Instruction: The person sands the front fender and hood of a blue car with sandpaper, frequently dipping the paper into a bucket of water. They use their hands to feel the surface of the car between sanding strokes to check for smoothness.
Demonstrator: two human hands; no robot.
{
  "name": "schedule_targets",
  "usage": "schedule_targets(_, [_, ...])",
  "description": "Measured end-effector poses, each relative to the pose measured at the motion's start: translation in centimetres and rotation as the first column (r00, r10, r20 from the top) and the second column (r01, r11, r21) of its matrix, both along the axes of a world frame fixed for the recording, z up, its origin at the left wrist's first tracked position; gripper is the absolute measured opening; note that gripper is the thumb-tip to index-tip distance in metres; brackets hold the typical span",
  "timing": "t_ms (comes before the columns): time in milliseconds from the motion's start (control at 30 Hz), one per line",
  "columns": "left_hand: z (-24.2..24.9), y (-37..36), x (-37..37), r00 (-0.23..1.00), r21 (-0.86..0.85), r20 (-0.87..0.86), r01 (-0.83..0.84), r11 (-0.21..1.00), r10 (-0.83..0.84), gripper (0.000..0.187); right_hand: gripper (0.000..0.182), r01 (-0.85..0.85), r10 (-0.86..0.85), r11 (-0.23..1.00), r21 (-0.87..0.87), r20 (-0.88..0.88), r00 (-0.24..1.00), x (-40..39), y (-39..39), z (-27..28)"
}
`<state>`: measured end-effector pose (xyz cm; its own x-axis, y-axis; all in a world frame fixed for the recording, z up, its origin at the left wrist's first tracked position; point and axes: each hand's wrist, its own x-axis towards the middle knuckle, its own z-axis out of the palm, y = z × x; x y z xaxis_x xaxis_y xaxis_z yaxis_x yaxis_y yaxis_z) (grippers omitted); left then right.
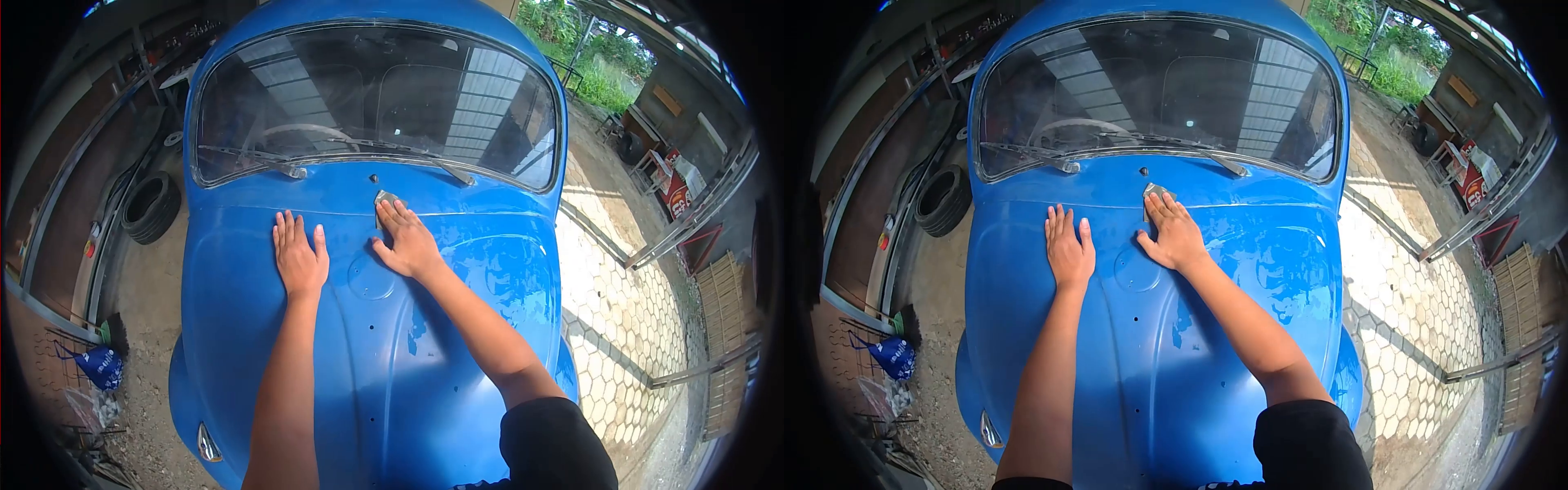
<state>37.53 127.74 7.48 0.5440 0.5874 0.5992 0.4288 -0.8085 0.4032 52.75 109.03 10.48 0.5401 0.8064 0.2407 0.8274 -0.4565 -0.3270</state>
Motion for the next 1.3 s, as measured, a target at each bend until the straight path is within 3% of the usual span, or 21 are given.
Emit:
schedule_targets(67, [-0.1,0.1,0.1,1.000,0.005,-0.011,0.005,1.000,-0.005,0.063,0.079,0.176,-0.178,0.984,0.032,0.133,0.975,2.4,-3.4,-1.6])
schedule_targets(133, [0.3,-0.1,-0.1,1.000,0.014,-0.026,0.013,1.000,-0.012,0.063,0.077,0.457,-0.462,0.876,0.153,0.003,0.887,6.3,-6.3,-2.3])
schedule_targets(167, [0.4,-0.2,0.0,0.999,0.001,-0.048,0.025,1.000,-0.025,0.063,0.075,0.466,-0.456,0.865,0.187,-0.098,0.885,6.5,-6.6,-2.8])
schedule_targets(200, [0.5,-0.4,0.2,0.998,-0.005,-0.057,0.041,0.999,-0.041,0.063,0.076,0.500,-0.501,0.856,0.133,-0.033,0.865,4.8,-5.2,-2.5])
schedule_targets(267, [0.6,-0.2,0.1,0.994,-0.006,-0.078,0.070,0.998,-0.070,0.062,0.077,0.207,-0.207,0.978,0.012,0.027,0.978,0.9,-3.7,-1.3])
schedule_targets(300, [-0.1,0.1,0.3,0.997,0.085,-0.010,0.075,0.994,-0.074,0.054,0.077,0.138,-0.137,0.990,-0.037,0.039,0.990,0.0,-4.0,-0.6])
schedule_targets(400, [1.4,-0.5,-0.8,0.932,0.018,-0.025,0.363,0.932,-0.363,0.045,0.078,0.357,-0.357,0.933,0.042,-0.010,0.934,5.4,-7.6,-2.1])
schedule_targets(433, [1.2,-0.9,-0.9,0.920,0.022,0.004,0.391,0.920,-0.391,0.037,0.077,0.492,-0.495,0.867,0.078,0.030,0.868,6.5,-9.1,-2.7])
schedule_targets(533, [2.0,-1.9,-0.9,0.945,-0.152,-0.043,0.314,0.937,-0.323,0.039,0.075,0.337,-0.330,0.939,0.071,-0.093,0.939,2.2,-10.1,-2.7])
schedule_targets(600, [0.6,-1.7,-0.6,0.951,-0.103,-0.035,0.303,0.947,-0.308,0.040,0.074,0.146,-0.136,0.986,0.085,-0.119,0.984,-3.3,-12.0,-2.8])
schedule_targets(667, [-0.8,-3.2,-1.2,0.950,-0.111,-0.033,0.306,0.946,-0.311,0.042,0.074,0.056,-0.055,0.998,0.012,-0.035,0.998,-8.4,-15.1,-3.5])
schedule_targets(867, [-3.3,-14.4,-10.8,0.959,-0.242,-0.040,0.264,0.934,-0.281,0.048,0.075,0.005,-0.005,1.000,0.008,-0.080,0.997,-19.3,-24.2,-4.6])
schedule_targets(1033, [-2.6,-25.4,-23.5,0.953,-0.327,-0.133,0.218,0.920,-0.274,0.047,0.050,0.010,-0.011,0.999,0.036,0.013,1.000,-23.2,-28.6,-7.3])
schedule_targets(1067, [-1.7,-27.4,-26.3,0.943,-0.369,-0.169,0.211,0.905,-0.288,0.046,0.048,0.019,-0.019,1.000,-0.009,0.013,1.000,-23.7,-29.3,-7.1])
schedule_targets(1133, [-2.3,-31.0,-31.0,0.954,-0.405,-0.076,0.235,0.884,-0.288,0.044,0.045,0.035,-0.033,0.993,-0.109,0.012,0.999,-24.5,-30.4,-7.9])
schedule_targets(1167, [-2.3,-33.0,-33.4,0.957,-0.442,-0.033,0.245,0.863,-0.288,0.044,0.040,0.043,-0.022,0.990,-0.135,0.151,0.988,-25.5,-31.0,-8.2])
schedule_targets(1300, [-1.3,-38.9,-41.6,0.939,-0.578,0.054,0.306,0.757,-0.339,0.038,0.028,-0.076,0.098,0.882,-0.465,0.024,0.995,-33.4,-34.8,-5.0])
